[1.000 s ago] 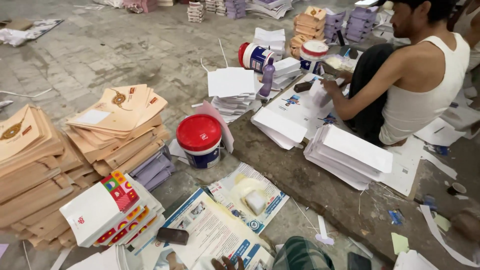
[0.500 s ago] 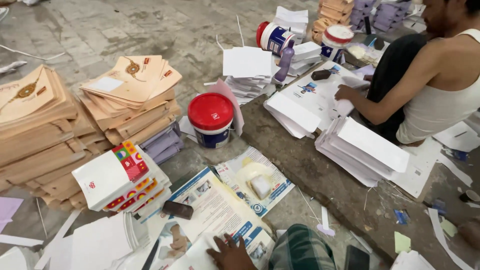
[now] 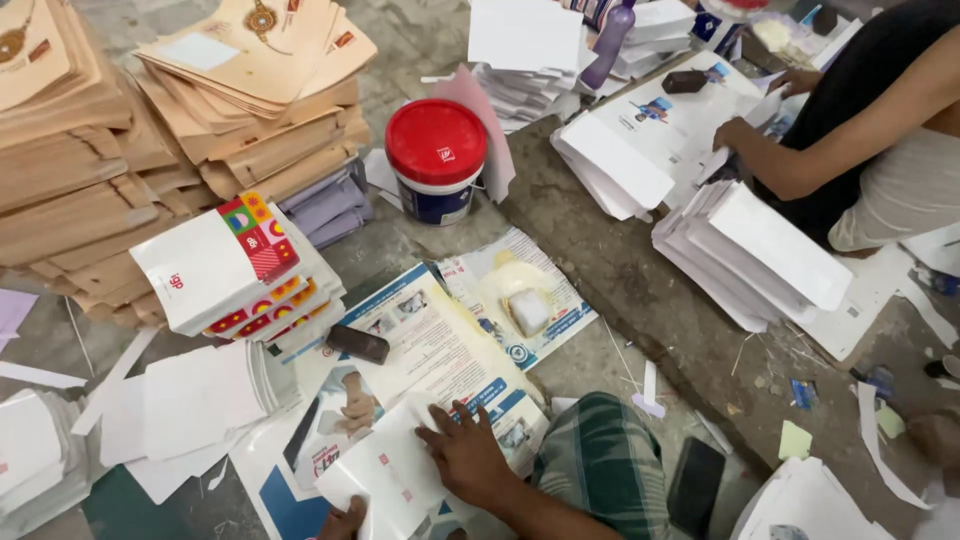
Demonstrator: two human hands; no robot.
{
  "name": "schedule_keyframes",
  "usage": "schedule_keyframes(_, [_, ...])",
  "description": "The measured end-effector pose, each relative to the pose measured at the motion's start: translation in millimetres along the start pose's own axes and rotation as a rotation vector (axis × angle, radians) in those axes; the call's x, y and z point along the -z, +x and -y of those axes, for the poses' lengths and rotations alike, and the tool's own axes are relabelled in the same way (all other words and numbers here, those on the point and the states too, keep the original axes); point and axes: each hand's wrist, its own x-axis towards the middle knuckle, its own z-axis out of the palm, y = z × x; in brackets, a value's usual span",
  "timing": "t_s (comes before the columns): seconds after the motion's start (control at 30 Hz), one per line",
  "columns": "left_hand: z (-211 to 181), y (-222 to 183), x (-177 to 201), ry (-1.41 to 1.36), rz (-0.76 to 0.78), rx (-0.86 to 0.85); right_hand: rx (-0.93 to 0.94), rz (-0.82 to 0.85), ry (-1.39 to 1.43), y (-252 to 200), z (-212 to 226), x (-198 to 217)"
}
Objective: The recorder is folding and gluing paper sheets to assemble gift boxes.
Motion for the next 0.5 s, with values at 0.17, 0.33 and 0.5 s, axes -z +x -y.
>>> schedule_keyframes(0.17, [-134.4, -72.0, -192.3, -0.185, -0.077, -0.009, 0.088, -0.109, -0.151, 4.8, -7.7, -12.4])
schedule_keyframes(0.33, [-144.7, -85.2, -215.9, -0.274, -0.032, 0.047, -0.003, -0.029, 0.060, 0.0, 11.7, 3.1])
schedule_keyframes(0.5, [-180.2, -100.5, -243.6, -0.266, 0.010, 0.033, -0.141, 0.014, -0.278, 5.8, 14.1, 3.0])
